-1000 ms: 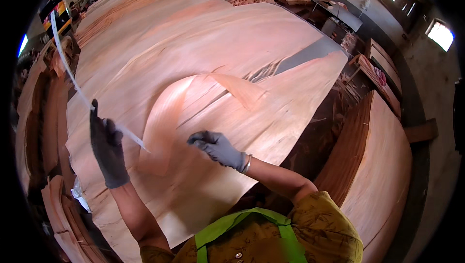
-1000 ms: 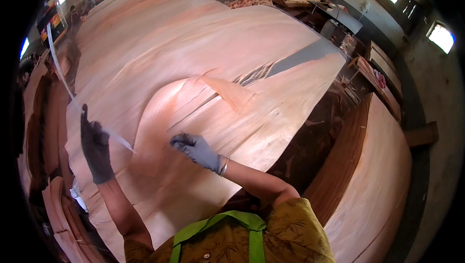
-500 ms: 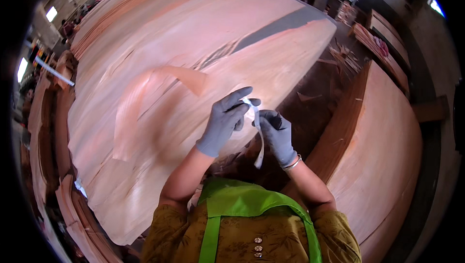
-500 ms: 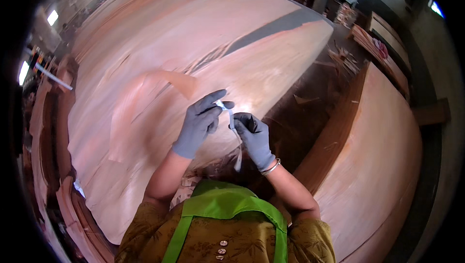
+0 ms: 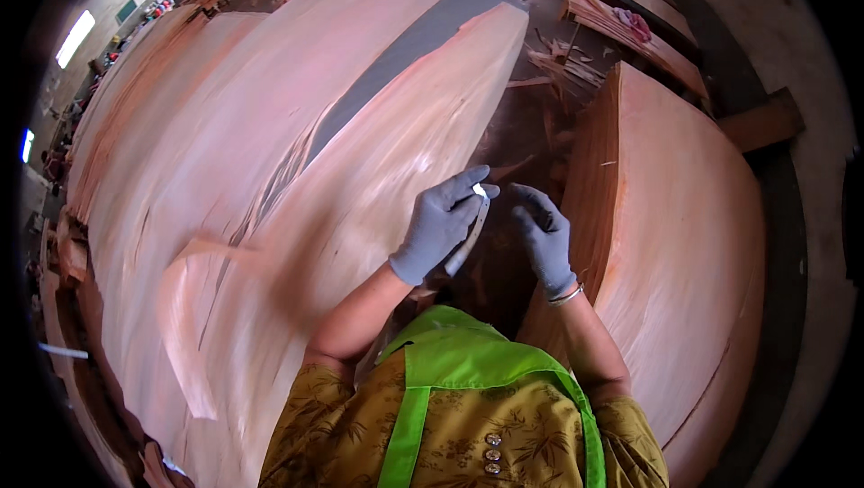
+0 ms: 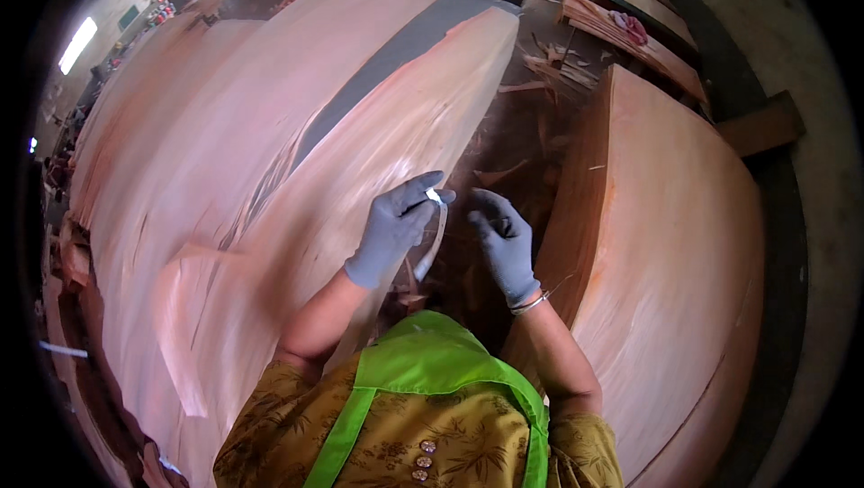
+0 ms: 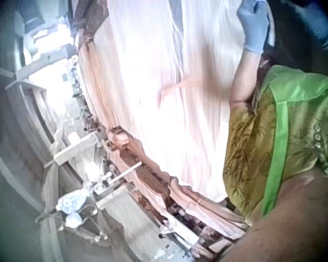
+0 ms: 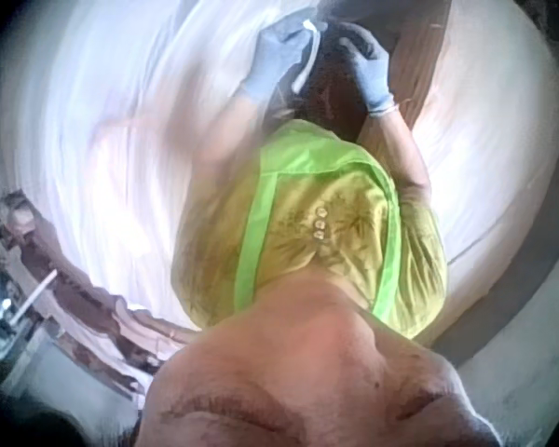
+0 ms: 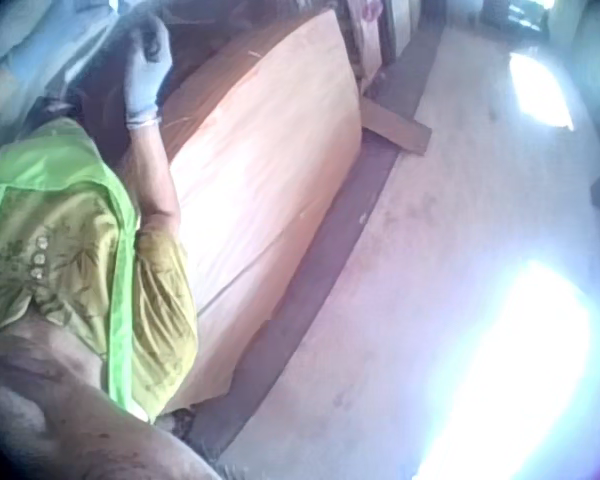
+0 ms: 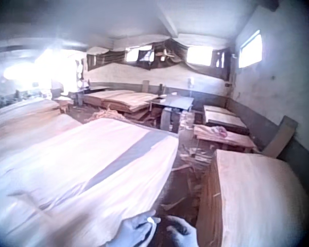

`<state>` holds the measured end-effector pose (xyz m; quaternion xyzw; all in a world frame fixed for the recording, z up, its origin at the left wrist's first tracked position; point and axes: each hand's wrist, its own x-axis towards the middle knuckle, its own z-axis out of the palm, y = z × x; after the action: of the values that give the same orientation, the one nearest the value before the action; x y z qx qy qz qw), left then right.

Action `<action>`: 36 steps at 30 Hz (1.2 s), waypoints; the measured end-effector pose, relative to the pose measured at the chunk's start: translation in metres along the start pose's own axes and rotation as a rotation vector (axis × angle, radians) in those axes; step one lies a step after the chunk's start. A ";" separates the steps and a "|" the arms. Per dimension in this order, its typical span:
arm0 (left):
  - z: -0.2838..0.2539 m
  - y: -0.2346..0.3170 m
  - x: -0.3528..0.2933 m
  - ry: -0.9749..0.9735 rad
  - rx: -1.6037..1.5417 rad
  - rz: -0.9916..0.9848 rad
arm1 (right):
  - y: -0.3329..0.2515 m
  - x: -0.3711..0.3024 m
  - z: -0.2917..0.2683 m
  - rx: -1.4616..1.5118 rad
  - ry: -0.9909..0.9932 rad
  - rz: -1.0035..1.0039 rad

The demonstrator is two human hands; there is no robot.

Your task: The person applies adhesive and thin strips of wood to repair cracks and gaps in large wood veneer sheets using a small tool and tape.

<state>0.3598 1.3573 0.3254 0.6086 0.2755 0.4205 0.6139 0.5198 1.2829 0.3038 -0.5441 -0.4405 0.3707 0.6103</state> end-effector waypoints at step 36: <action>0.088 -0.267 0.545 -0.315 0.644 -0.313 | 0.128 0.507 -0.440 -0.253 -0.735 0.706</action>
<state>0.7525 1.8011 0.1678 0.7778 0.3855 0.1151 0.4828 1.1086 1.6239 0.2366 -0.5630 -0.4568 0.6640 0.1828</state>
